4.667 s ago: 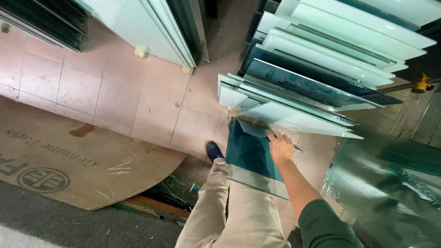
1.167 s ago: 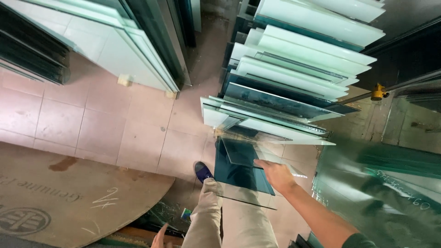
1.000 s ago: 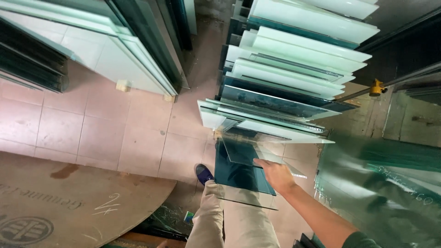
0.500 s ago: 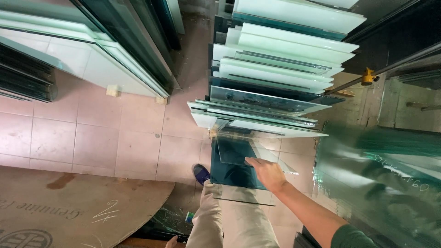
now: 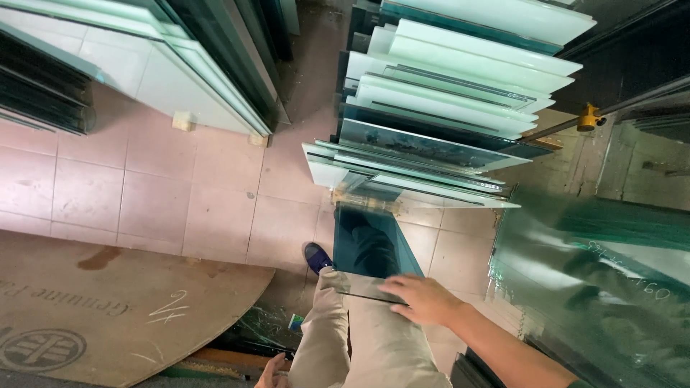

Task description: The person lifts individual glass panels from a vertical rack and places them onto a growing stack on the floor. The person handles clear and tinted panels one at a time, aligning each before setting it down.

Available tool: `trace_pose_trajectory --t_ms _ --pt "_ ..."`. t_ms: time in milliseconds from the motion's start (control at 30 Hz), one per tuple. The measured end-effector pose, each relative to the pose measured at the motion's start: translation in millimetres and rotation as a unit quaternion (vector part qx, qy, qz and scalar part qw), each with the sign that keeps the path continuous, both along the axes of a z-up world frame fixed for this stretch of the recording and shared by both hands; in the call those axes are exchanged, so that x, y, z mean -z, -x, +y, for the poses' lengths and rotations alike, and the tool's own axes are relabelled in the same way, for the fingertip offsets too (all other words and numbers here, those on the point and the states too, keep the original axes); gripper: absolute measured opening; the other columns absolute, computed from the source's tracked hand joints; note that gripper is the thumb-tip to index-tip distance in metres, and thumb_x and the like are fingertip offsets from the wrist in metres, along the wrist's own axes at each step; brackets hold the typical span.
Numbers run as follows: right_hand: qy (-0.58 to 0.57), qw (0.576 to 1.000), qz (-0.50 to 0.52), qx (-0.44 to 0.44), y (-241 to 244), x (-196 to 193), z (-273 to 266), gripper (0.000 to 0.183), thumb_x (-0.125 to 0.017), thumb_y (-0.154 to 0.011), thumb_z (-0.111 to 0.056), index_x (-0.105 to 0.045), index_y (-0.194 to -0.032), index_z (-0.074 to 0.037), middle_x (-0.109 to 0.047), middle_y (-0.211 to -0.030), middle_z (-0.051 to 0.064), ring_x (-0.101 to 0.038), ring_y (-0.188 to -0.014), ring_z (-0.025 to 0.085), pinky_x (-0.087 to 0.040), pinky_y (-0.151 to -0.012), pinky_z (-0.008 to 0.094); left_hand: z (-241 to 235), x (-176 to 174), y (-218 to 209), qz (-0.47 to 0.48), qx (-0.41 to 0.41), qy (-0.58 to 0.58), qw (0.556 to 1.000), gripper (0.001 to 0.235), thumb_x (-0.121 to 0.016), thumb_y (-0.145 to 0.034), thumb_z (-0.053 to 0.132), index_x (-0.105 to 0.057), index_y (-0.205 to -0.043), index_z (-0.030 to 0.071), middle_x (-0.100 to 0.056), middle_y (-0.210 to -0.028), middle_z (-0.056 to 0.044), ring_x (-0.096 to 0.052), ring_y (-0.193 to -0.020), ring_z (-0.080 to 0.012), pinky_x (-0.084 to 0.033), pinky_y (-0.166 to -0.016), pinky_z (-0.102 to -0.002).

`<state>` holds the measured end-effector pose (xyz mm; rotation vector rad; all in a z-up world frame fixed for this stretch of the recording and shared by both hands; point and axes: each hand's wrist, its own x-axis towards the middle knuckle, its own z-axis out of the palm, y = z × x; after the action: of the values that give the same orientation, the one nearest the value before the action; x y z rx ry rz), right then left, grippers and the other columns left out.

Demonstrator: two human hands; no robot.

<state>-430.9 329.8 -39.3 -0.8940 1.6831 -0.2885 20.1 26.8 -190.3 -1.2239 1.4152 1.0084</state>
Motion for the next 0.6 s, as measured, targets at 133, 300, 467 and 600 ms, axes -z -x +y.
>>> trace_pose_trajectory --t_ms 133,300,467,600 --pt "-0.056 0.998 -0.029 -0.009 -2 6 -2 0.075 -0.067 -0.1 -0.007 -0.042 -0.168 -0.027 -0.045 -0.17 0.001 -0.043 -0.151 0.029 -0.053 -0.107 0.052 18 -48 80 0.014 0.08 0.091 0.993 0.069 -0.055 -0.096 0.0 -0.065 -0.155 0.036 -0.066 -0.161 0.01 -0.063 -0.15 -0.011 -0.056 -0.123 -0.031" --pt "-0.096 0.993 -0.032 -0.054 -6 19 -11 0.084 -0.065 -0.097 0.001 -0.036 -0.17 -0.03 -0.044 -0.169 0.007 -0.051 -0.142 0.039 -0.052 -0.107 0.053 21 -101 216 0.208 0.204 -0.006 0.957 0.103 -0.042 -0.079 -0.004 -0.033 -0.17 0.042 -0.062 -0.144 -0.01 -0.058 -0.131 -0.0405 -0.049 -0.114 -0.056" --pt "-0.152 0.985 -0.039 -0.066 -3 4 -26 0.085 -0.068 -0.101 -0.005 -0.033 -0.172 -0.034 -0.049 -0.164 0.008 -0.058 -0.131 0.042 -0.049 -0.11 0.051 28 -76 285 0.227 0.388 0.015 0.893 0.1 -0.06 -0.097 -0.007 -0.017 -0.176 0.036 -0.046 -0.165 -0.006 -0.059 -0.126 -0.0379 -0.056 -0.099 -0.055" --pt "-0.143 0.986 -0.021 -0.079 -8 14 -21 0.084 -0.073 -0.102 -0.011 -0.033 -0.172 -0.035 -0.052 -0.161 0.011 -0.065 -0.121 0.043 -0.054 -0.103 0.053 29 -71 302 0.108 0.467 -0.022 0.878 0.105 -0.056 -0.104 -0.003 0.001 -0.178 0.046 -0.034 -0.172 0.0 -0.052 -0.136 -0.0326 -0.05 -0.11 -0.051"
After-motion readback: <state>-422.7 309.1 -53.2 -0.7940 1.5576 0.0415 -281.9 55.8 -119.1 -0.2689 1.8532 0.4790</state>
